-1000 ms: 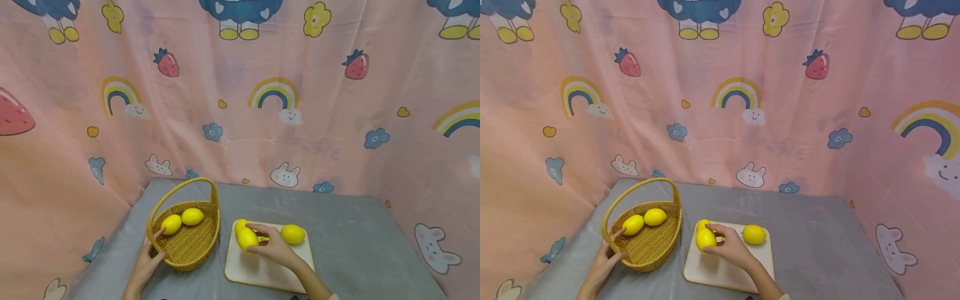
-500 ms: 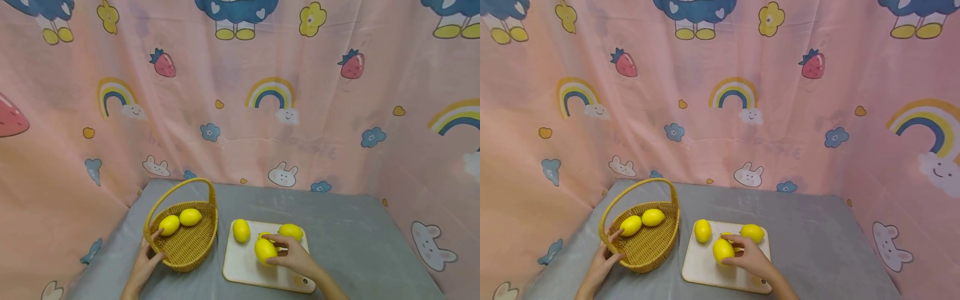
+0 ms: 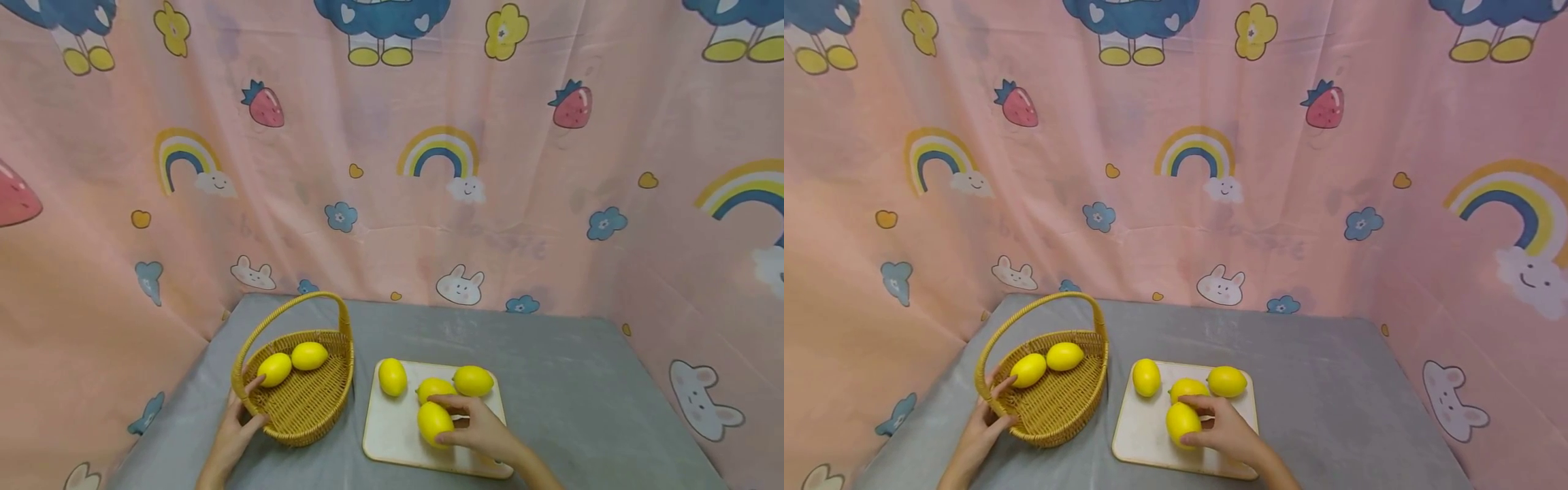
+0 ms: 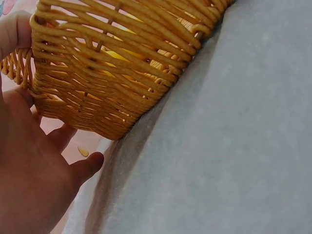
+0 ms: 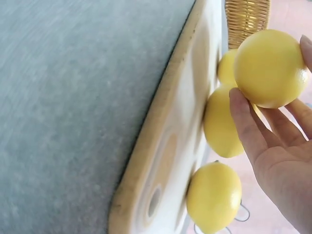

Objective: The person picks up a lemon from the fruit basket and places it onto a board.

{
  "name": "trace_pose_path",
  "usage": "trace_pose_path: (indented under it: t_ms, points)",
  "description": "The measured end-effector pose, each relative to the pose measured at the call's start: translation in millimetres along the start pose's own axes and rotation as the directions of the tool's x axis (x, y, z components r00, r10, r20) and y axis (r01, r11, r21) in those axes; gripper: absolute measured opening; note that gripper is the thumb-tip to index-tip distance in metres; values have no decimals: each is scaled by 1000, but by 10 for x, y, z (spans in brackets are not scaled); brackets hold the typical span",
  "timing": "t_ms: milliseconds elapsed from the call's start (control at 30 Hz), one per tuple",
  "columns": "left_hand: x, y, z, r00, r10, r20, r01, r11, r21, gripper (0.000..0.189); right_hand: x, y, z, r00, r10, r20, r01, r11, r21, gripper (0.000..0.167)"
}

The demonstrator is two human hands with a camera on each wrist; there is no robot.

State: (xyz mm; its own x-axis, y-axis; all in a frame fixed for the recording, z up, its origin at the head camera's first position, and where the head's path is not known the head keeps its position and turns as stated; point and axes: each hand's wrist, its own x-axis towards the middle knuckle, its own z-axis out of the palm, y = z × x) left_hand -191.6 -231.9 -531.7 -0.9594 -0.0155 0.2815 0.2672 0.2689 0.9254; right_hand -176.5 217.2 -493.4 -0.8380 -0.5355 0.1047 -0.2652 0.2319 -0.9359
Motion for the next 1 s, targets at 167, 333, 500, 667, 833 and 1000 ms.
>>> trace_pose_path:
  t_ms: [167, 333, 500, 667, 833, 1000]
  points:
    - [6, 11, 3, 1000, -20, 16, 20, 1000, -2, 67, -6, 54, -8, 1000, 21, -15, -22, 1000, -17, 60]
    - [1, 21, 6, 1000, -15, 10, 15, 1000, -6, 68, -57, 87, -42, 999, 19, -48, -21, 999, -30, 59]
    - [-5, 12, 2, 1000, -12, 3, 12, 1000, 0, 68, -158, 124, -111, 997, 10, -73, -11, 1000, -13, 59]
    - [-17, 4, 6, 1000, 1, -2, -1, 1000, 3, 67, -283, 161, -183, 997, 35, -69, -34, 999, 16, 63]
    - [-20, 2, -1, 1000, 28, -8, -28, 1000, 0, 66, -390, 185, -242, 994, 78, -74, -75, 996, 38, 65]
    - [-15, 7, 4, 1000, 19, -2, -19, 1000, 2, 66, -457, 207, -296, 990, 109, -92, -106, 994, 35, 65]
